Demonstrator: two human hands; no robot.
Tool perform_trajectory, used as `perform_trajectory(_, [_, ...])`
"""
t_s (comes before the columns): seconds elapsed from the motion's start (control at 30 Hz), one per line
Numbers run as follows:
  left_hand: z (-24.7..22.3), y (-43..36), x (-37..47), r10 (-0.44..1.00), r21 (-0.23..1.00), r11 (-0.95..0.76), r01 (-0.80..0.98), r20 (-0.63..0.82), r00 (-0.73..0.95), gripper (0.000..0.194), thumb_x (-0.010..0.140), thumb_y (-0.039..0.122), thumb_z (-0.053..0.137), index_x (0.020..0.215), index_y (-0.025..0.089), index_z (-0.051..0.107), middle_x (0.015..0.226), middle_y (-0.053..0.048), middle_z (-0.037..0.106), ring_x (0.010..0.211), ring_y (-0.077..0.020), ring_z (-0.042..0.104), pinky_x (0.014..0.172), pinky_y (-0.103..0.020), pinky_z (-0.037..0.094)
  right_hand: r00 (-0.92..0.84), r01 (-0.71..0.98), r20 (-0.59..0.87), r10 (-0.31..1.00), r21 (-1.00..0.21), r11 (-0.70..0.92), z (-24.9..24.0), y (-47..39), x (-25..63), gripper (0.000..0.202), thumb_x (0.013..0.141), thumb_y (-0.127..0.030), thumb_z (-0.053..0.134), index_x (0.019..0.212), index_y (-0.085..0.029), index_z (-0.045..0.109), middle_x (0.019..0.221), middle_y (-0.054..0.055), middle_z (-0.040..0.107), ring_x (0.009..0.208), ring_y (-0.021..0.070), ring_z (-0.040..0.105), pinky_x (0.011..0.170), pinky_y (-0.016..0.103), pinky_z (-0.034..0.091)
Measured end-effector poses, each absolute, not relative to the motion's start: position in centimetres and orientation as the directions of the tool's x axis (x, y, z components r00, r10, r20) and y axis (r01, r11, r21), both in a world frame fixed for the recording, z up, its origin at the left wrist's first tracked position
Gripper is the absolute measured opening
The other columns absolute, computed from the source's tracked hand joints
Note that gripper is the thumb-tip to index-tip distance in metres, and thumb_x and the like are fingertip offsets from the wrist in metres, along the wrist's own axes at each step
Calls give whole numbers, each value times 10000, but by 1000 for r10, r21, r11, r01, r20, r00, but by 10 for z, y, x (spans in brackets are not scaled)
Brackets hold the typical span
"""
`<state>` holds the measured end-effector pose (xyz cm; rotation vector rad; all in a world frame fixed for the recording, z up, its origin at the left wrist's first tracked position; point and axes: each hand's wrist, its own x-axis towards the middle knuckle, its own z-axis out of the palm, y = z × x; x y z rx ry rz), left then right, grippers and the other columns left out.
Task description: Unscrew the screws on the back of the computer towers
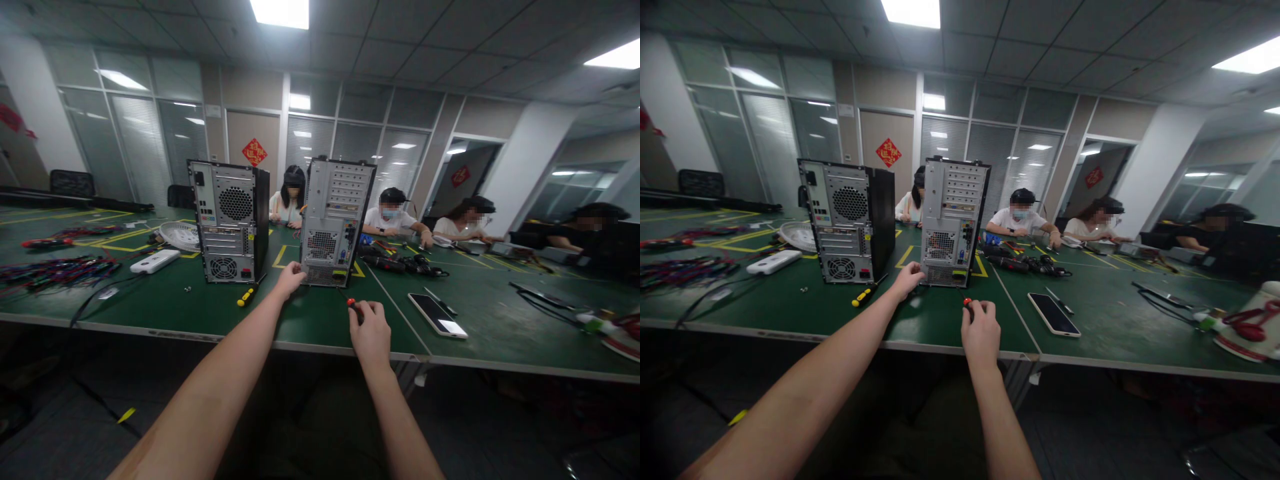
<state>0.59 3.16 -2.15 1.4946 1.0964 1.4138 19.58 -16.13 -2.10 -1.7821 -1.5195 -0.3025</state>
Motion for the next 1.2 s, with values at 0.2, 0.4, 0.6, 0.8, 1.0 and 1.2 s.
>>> perform_trajectory(0.2, [-20,31,5,954,950,-298,89,299,9,139,706,133,655,813,188,586,740,18,586,712,-151,544,692,-278,401,255,918,568,782,-397,-11,-19,-162,196,165,936,-234,582,1091,-199,628,1195,79,513,838,159,607,728,279,466])
perform_trajectory(0.4, [-21,32,4,950,947,-312,74,311,22,146,703,130,661,816,189,590,751,12,604,731,-157,564,711,-279,420,272,911,514,814,-410,-45,-13,-165,193,213,903,-189,582,1116,-202,575,1175,66,496,817,157,604,709,274,454])
perform_trajectory(0.6, [-23,34,4,949,946,-314,80,314,16,141,701,132,662,806,190,587,738,19,596,718,-151,556,708,-275,418,284,905,522,804,-423,-45,-15,-164,193,144,926,-210,573,1069,-198,562,1109,47,482,757,137,575,684,269,429])
perform_trajectory(0.8, [-23,35,7,945,943,-326,73,328,-14,149,683,105,645,776,192,568,701,40,550,685,-135,522,679,-264,388,306,893,526,793,-447,-48,-14,-164,191,121,942,-228,580,1059,-199,567,1076,37,487,747,131,577,675,260,427])
perform_trajectory(1.0, [-21,32,6,950,948,-312,67,313,1,148,688,117,644,779,197,559,702,36,563,688,-142,531,677,-269,389,322,887,500,804,-456,-72,-10,-167,189,136,965,-253,560,1091,-201,570,1088,50,512,799,157,610,683,266,440])
perform_trajectory(1.2, [-24,36,5,950,947,-313,72,313,9,149,689,139,655,800,196,574,742,22,594,714,-148,551,696,-277,408,329,890,482,812,-447,-95,-9,-168,188,141,983,-272,539,1099,-197,563,1087,57,532,805,167,617,662,265,428])
